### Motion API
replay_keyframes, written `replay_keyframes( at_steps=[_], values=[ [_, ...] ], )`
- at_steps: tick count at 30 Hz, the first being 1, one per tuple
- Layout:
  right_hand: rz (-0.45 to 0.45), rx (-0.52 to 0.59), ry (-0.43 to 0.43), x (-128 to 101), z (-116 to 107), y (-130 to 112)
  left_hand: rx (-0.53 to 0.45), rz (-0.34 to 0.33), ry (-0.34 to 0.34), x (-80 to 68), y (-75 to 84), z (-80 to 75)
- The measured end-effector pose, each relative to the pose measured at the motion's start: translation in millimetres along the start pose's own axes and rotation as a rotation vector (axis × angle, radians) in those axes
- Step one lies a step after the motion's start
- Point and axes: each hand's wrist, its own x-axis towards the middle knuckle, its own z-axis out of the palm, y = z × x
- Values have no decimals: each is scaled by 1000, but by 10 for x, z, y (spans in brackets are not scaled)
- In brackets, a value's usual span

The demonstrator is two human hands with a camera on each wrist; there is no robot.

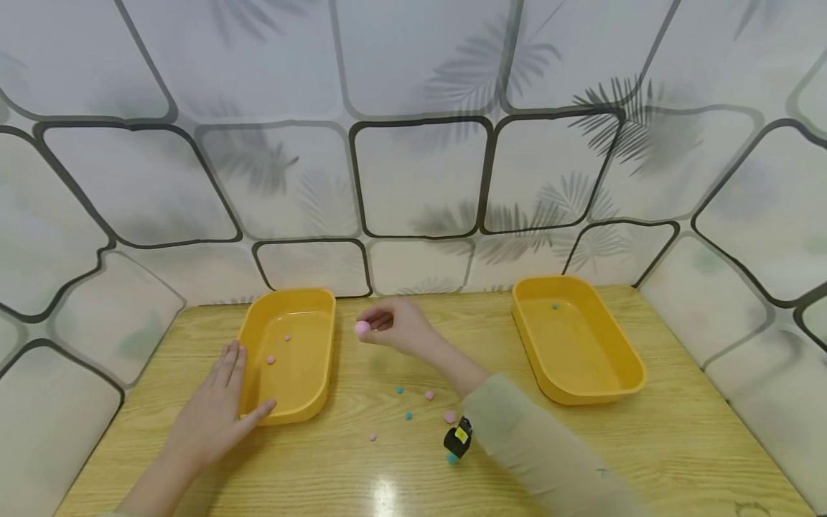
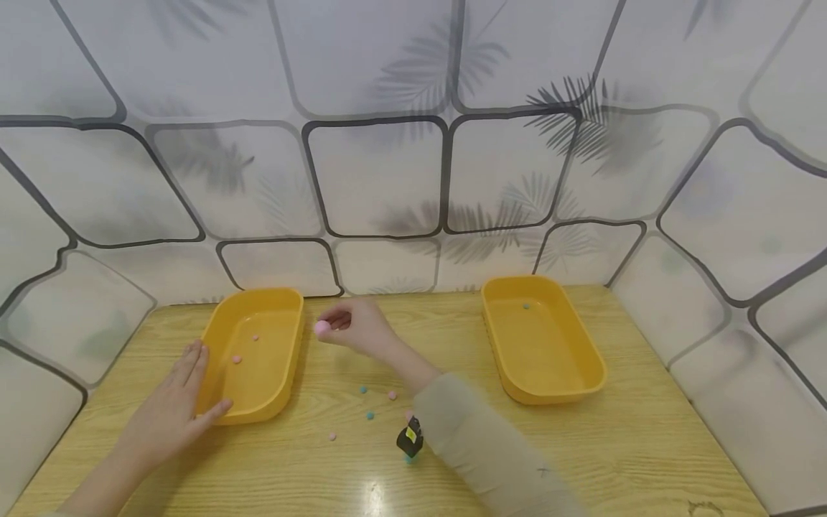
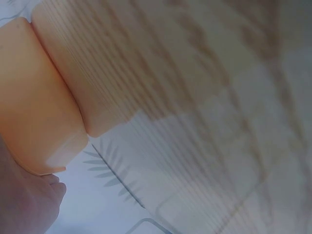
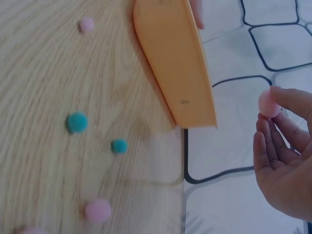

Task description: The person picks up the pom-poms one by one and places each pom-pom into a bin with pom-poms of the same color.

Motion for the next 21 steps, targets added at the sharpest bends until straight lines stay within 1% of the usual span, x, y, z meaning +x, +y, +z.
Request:
replay_keyframes(
  at_steps=[6, 9, 15, 21],
  values=[
    [-43, -10, -45, 30, 196, -84, 4, -2, -3, 5, -2, 5],
    [-57, 6, -61, 52, 306, -114, 8, 0, 1, -2, -7, 6],
    [-31, 40, -78, 77, 485, -162, 9, 12, 17, -5, -15, 11],
    [-15, 68, -79, 96, 641, -141, 7, 21, 40, -12, -12, 31]
  ],
)
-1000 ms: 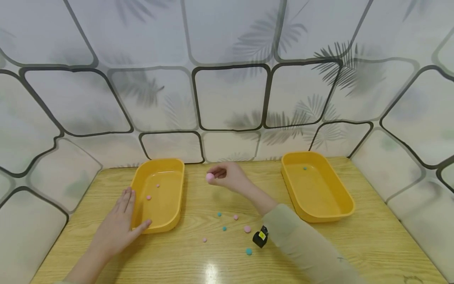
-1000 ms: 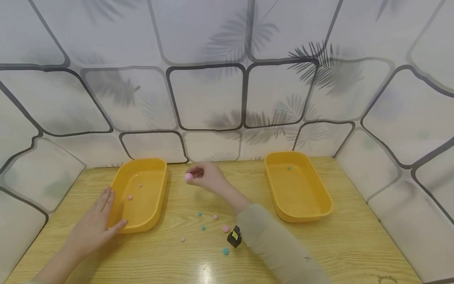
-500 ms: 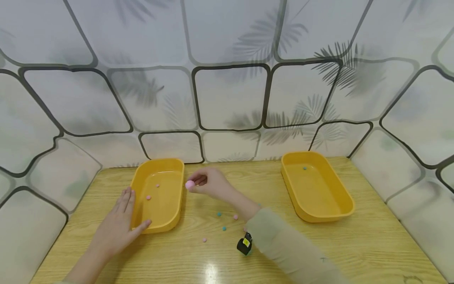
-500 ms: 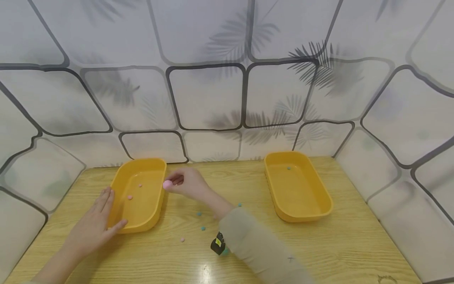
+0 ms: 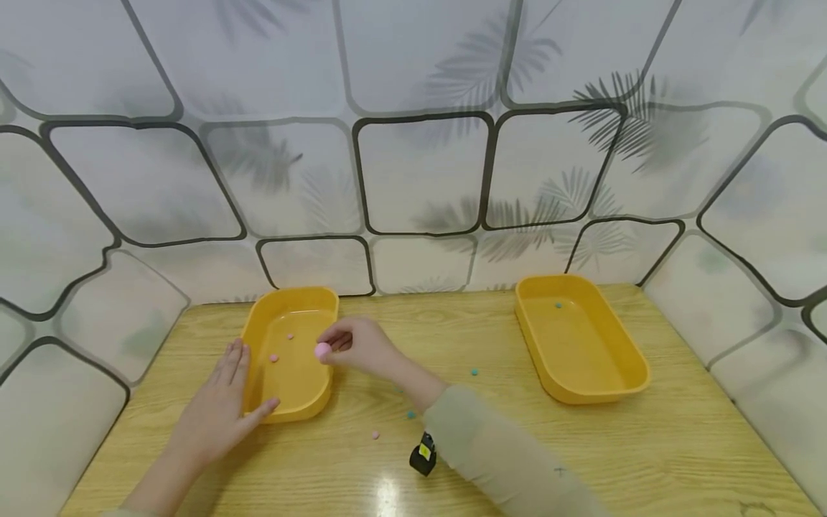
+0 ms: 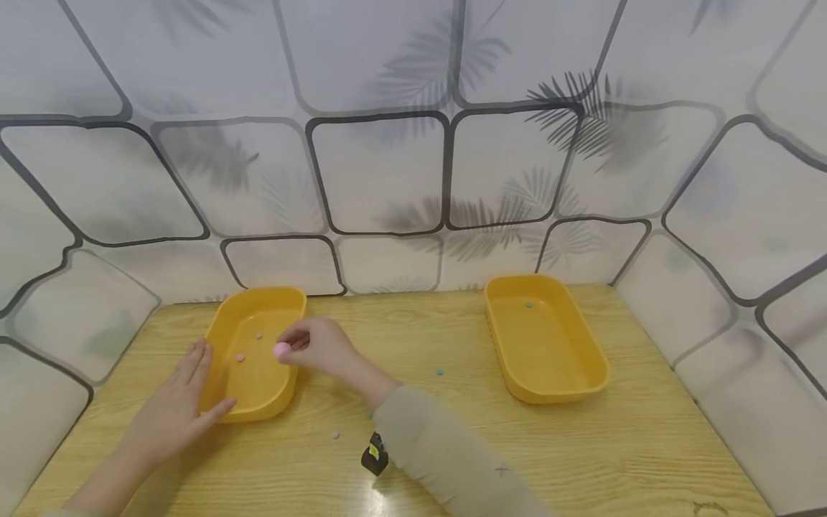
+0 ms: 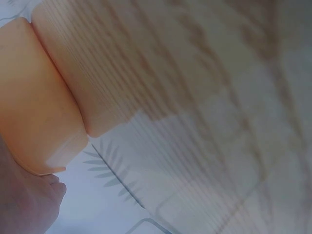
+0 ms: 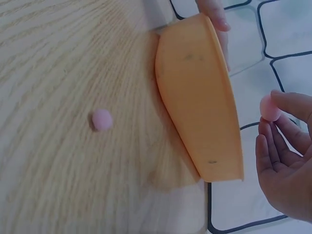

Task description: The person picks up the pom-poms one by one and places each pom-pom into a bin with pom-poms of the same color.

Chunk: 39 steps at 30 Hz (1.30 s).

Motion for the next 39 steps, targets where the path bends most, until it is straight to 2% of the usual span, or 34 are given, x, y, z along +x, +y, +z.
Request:
replay_keyframes(
  at_steps=[13, 17, 25, 39],
  values=[
    [31, -41, 20, 125, 233, 9, 4, 8, 13, 2, 0, 14],
    [30, -81, 30, 154, 280, 10, 1, -10, -10, 6, 8, 0],
    [12, -167, 32, 135, 304, -12, -7, -28, -36, 10, 16, -24],
    [41, -188, 73, 112, 308, -34, -13, -22, -37, 15, 13, -22]
  ],
)
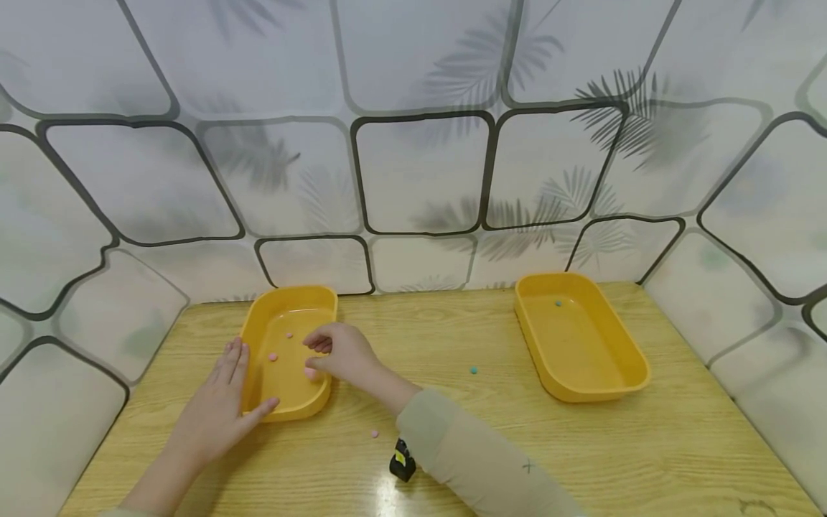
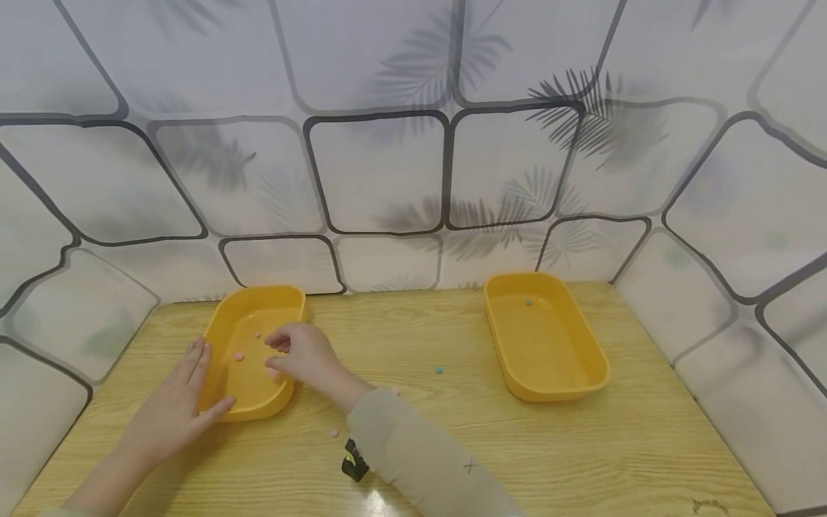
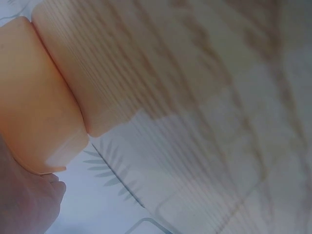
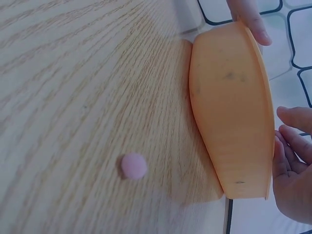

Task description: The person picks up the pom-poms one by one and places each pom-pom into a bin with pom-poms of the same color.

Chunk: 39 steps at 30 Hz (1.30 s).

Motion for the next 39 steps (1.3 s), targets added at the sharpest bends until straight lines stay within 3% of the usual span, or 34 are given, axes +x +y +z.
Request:
replay_keyframes(
  at_steps=[14, 23, 29, 39],
  values=[
    [49, 227, 13, 0, -84, 80, -1, -7, -1, 17, 16, -14],
    [23, 250, -21, -85, -265, 205, 4, -1, -1, 14, 5, -20],
    [9, 206, -13, -157, -430, 256, 3, 1, -7, 26, 6, -37],
    [48, 185, 14, -330, -736, 380, -1, 8, -13, 20, 3, -32]
  ],
)
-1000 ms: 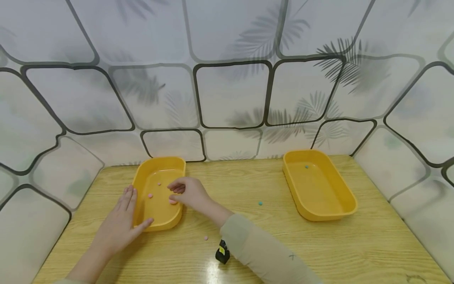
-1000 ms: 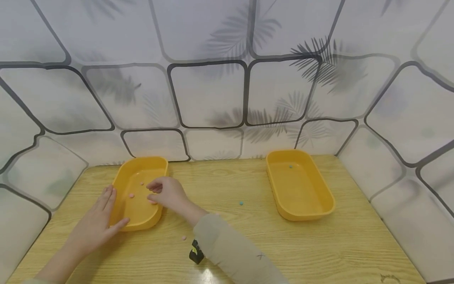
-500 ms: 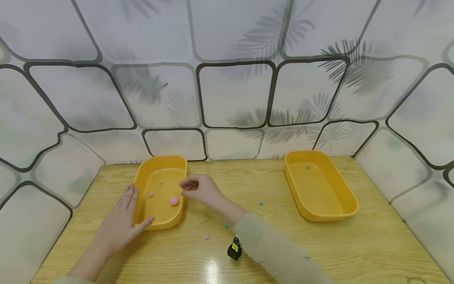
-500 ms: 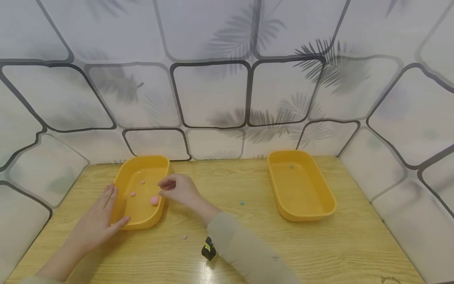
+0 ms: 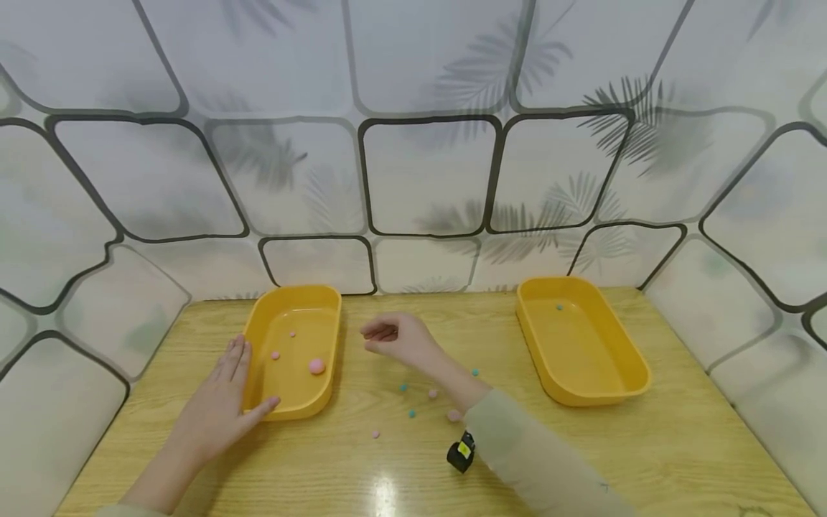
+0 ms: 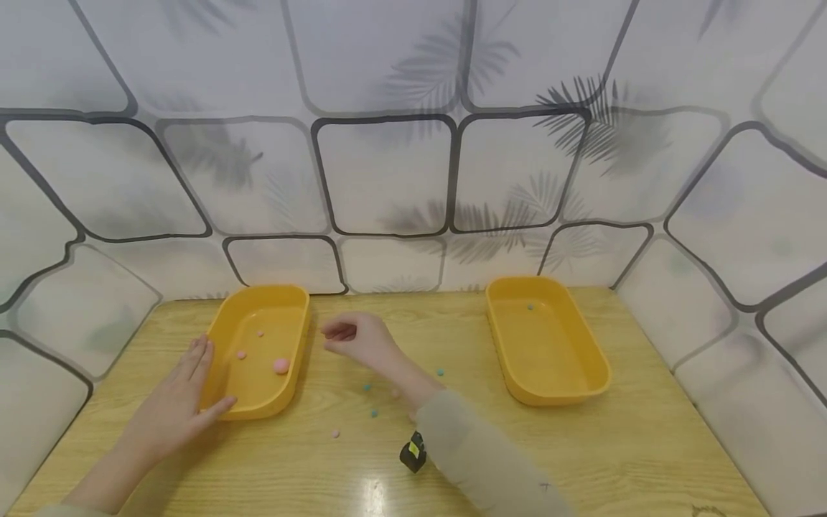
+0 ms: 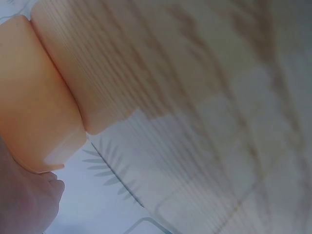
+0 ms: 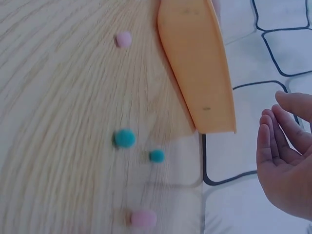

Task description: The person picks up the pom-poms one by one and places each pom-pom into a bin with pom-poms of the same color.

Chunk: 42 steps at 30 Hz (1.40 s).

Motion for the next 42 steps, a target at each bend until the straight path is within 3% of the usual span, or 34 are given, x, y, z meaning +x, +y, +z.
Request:
replay_keyframes(
  at_steps=[25, 42],
  values=[
    [25, -27, 100, -578, -646, 377, 4, 8, 11, -20, -9, 27],
    [35, -11, 74, -968, -742, 699, 21, -2, -6, -24, 29, -5]
  ],
)
